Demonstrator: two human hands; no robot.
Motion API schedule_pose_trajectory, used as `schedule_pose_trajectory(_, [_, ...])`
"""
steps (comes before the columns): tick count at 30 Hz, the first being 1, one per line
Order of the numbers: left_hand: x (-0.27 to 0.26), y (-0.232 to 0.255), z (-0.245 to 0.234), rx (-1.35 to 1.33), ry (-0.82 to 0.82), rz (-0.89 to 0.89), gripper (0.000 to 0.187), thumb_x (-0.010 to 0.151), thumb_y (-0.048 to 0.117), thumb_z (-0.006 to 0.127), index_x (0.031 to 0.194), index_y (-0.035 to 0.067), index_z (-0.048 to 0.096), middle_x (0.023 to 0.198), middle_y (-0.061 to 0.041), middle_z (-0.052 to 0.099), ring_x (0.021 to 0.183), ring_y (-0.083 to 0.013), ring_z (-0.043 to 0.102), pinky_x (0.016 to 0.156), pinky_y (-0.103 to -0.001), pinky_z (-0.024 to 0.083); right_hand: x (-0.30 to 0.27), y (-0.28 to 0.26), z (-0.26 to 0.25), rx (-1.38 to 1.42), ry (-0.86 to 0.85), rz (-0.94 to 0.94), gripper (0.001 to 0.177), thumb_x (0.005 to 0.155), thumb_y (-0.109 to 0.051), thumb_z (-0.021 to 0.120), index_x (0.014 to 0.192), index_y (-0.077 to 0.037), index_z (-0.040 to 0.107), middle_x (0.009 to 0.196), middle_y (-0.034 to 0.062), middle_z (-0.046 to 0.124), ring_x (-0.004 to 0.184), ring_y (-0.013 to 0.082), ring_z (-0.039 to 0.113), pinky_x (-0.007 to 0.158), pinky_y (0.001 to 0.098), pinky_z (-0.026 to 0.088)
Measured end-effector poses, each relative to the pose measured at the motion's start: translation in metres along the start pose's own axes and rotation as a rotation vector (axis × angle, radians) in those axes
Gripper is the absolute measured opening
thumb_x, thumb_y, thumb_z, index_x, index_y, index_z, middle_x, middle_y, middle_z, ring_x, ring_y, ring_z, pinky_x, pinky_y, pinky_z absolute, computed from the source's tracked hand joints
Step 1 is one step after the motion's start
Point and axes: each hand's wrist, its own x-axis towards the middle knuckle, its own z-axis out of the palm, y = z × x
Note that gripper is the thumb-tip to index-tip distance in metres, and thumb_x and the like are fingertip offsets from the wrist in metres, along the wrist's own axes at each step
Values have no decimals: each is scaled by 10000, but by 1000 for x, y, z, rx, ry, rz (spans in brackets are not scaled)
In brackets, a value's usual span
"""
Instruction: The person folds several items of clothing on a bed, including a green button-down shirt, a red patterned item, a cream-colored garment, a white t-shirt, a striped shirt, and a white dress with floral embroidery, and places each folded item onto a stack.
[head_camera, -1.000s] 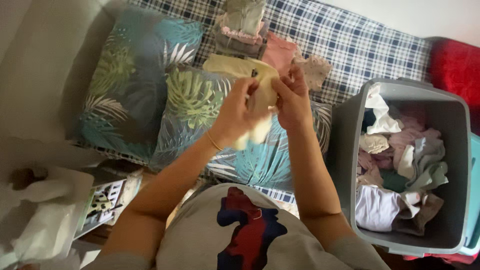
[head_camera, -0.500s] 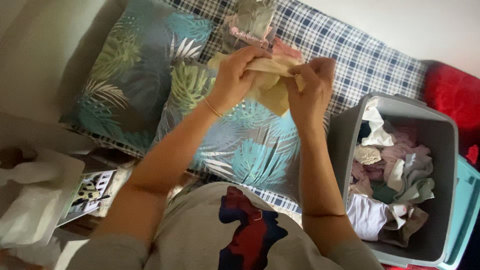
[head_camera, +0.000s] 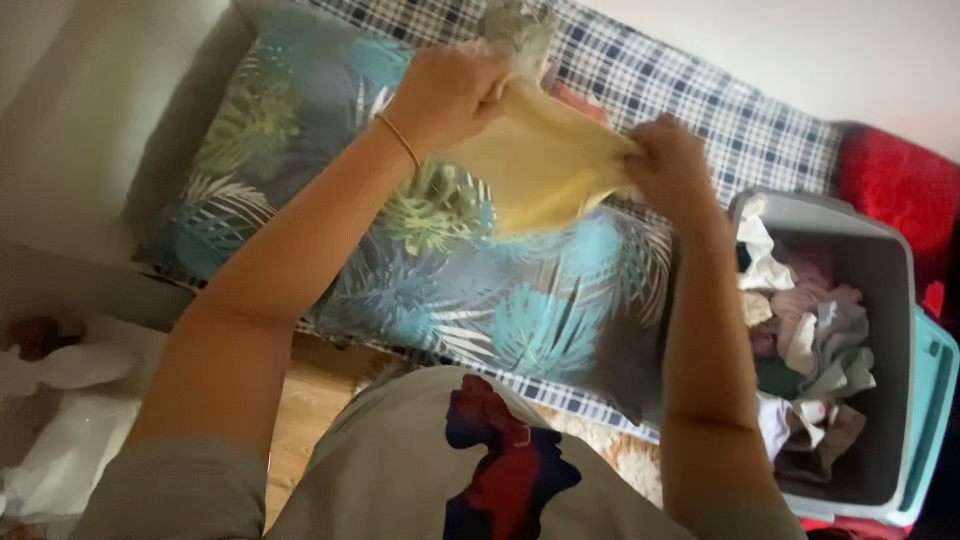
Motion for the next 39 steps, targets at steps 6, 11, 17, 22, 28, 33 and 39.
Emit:
schedule_pose_trajectory(6, [-3, -100, 37, -34, 59, 82, 63, 843, 58, 644, 903, 40, 640, 838, -172, 667, 810, -387, 662, 724, -514, 537, 26, 21, -17, 60, -18, 271, 228, 923, -59, 637, 1121, -51, 751, 903, 150, 727, 818, 270, 718, 783, 384, 571])
schedule_pose_trajectory(11, [49, -131, 55, -302, 123, -99, 53, 1005, 26, 582, 961, 5, 603, 870, -158, 619, 825, -310, 637, 774, -440, 532, 39, 36, -39, -177, 434, -94, 154, 946, 87, 497, 1002, 46, 634, 956, 205, 668, 871, 310, 634, 855, 400, 562])
schedule_pose_trajectory(17, [74, -95, -5, -668, -158, -53, 172, 941, 102, 700, 1077, 0, 680, 940, -82, 715, 853, -165, 662, 773, -342, 540, 40, 26, -68, 225, 331, 715, 160, 1001, -58, 511, 1023, -127, 654, 900, 51, 662, 733, 137, 615, 634, 317, 540])
schedule_pose_trajectory(22, [63, -103, -17, -400, -499, -2, 346, 863, 172, 736, 1201, 105, 749, 1041, -68, 744, 817, -163, 689, 776, -312, 559, -11, 58, -97, 107, 188, 442, 76, 1058, -38, 708, 1056, -2, 641, 871, 89, 617, 725, 157, 526, 600, 314, 426])
schedule_pose_trajectory(28, [69, -94, 11, -448, -340, 127, 248, 886, 280, 752, 1022, 76, 794, 911, -107, 764, 782, -246, 722, 757, -394, 572, 11, 87, -13, 679, 159, 264, 302, 1007, -59, 700, 1288, -90, 595, 999, 27, 649, 829, 107, 608, 679, 257, 533])
schedule_pose_trajectory(33, [86, -34, -1, -71, -242, 154, 250, 743, 431, 774, 777, 190, 829, 753, -122, 733, 724, -341, 707, 648, -482, 555, 69, -10, 121, 704, 189, 155, 364, 979, -92, 788, 1299, -42, 622, 1176, 36, 699, 994, 153, 694, 810, 298, 648])
schedule_pose_trajectory(39, [89, -12, -43, 68, -281, 226, 308, 842, 474, 771, 815, 170, 813, 725, -126, 712, 661, -337, 679, 646, -485, 545, 94, -7, 215, 511, 391, 418, 225, 882, -124, 783, 1093, -55, 749, 984, 89, 775, 887, 193, 743, 756, 331, 589])
